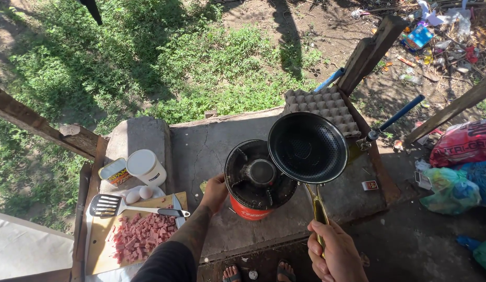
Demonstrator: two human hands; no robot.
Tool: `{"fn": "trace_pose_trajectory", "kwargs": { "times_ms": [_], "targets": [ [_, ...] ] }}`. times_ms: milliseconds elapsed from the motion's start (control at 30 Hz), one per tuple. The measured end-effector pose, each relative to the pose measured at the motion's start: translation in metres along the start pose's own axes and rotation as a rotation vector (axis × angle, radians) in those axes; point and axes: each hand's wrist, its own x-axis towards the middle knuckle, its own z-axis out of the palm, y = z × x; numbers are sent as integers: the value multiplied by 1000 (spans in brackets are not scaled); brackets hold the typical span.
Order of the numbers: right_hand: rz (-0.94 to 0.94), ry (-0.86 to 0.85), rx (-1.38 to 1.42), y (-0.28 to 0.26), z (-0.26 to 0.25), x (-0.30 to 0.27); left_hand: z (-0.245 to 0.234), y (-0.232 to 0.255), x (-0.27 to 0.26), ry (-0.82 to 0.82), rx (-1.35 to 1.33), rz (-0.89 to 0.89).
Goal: Frying diced meat in a pan on an outdoor portable stove.
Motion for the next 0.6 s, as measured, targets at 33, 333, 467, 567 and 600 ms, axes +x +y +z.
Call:
{"fn": "trace_pose_trajectory", "kwargs": {
  "times_ms": [33, 333, 467, 567, 600],
  "targets": [
    [1, 0, -1, 0, -1, 0, 1, 1, -2, 0, -1, -1],
    [10, -16, 5, -1, 1, 0, -4, -9, 5, -1, 8, 19],
    [6, -24, 2, 3, 0, 2, -2, -2, 0, -7, -1, 11],
    [18, -24, 2, 3, 0, 2, -1, 1, -1, -5, 4, 5],
    [35, -27, 4, 4, 0, 1, -2, 1, -2, 11, 21, -3]
  ]
}}
